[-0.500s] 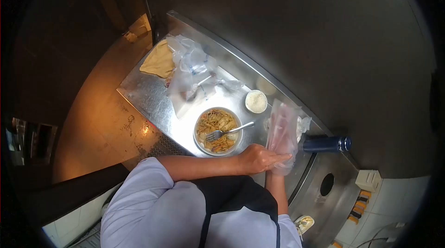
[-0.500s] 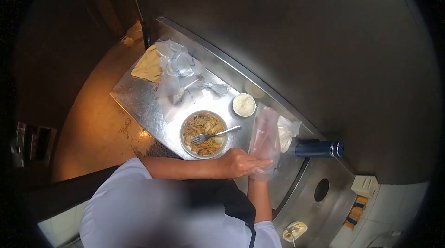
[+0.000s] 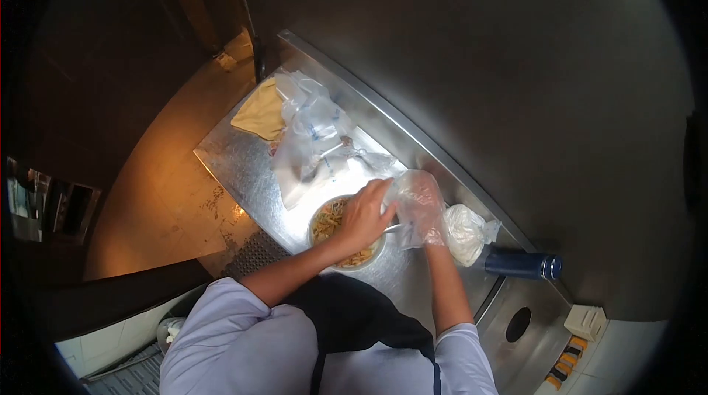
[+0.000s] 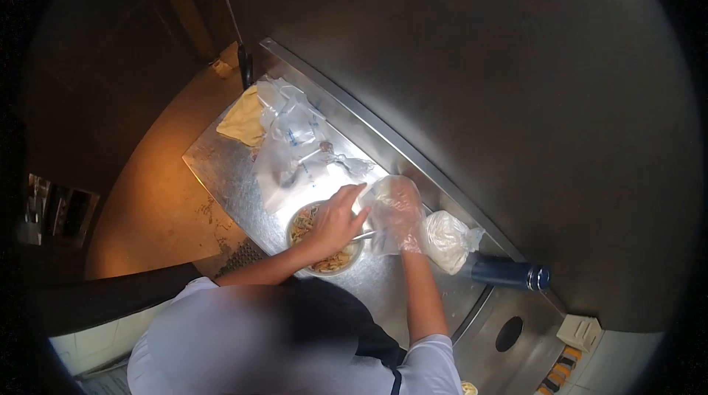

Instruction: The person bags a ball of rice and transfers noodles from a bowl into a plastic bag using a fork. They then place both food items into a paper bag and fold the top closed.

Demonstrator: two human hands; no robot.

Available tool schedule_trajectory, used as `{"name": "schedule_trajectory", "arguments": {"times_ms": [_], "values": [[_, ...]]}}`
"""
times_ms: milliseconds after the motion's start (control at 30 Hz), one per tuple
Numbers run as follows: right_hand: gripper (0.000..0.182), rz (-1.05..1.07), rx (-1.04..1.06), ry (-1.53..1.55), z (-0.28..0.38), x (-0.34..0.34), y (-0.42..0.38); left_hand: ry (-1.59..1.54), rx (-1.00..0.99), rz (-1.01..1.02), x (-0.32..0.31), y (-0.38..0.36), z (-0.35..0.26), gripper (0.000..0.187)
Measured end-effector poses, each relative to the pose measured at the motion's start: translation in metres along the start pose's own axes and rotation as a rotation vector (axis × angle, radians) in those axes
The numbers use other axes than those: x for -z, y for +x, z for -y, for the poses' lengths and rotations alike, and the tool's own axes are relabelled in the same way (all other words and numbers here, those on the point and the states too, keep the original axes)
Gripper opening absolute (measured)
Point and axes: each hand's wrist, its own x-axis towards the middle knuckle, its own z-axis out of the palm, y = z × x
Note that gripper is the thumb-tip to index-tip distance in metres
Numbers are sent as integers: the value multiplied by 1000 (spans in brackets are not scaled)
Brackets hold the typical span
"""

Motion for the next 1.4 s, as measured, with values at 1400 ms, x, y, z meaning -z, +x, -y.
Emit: {"name": "schedule_trajectory", "arguments": {"times_ms": [1400], "values": [[45, -207, 452, -888, 190, -114, -117, -1609, 882, 663, -50, 16, -38, 62]]}}
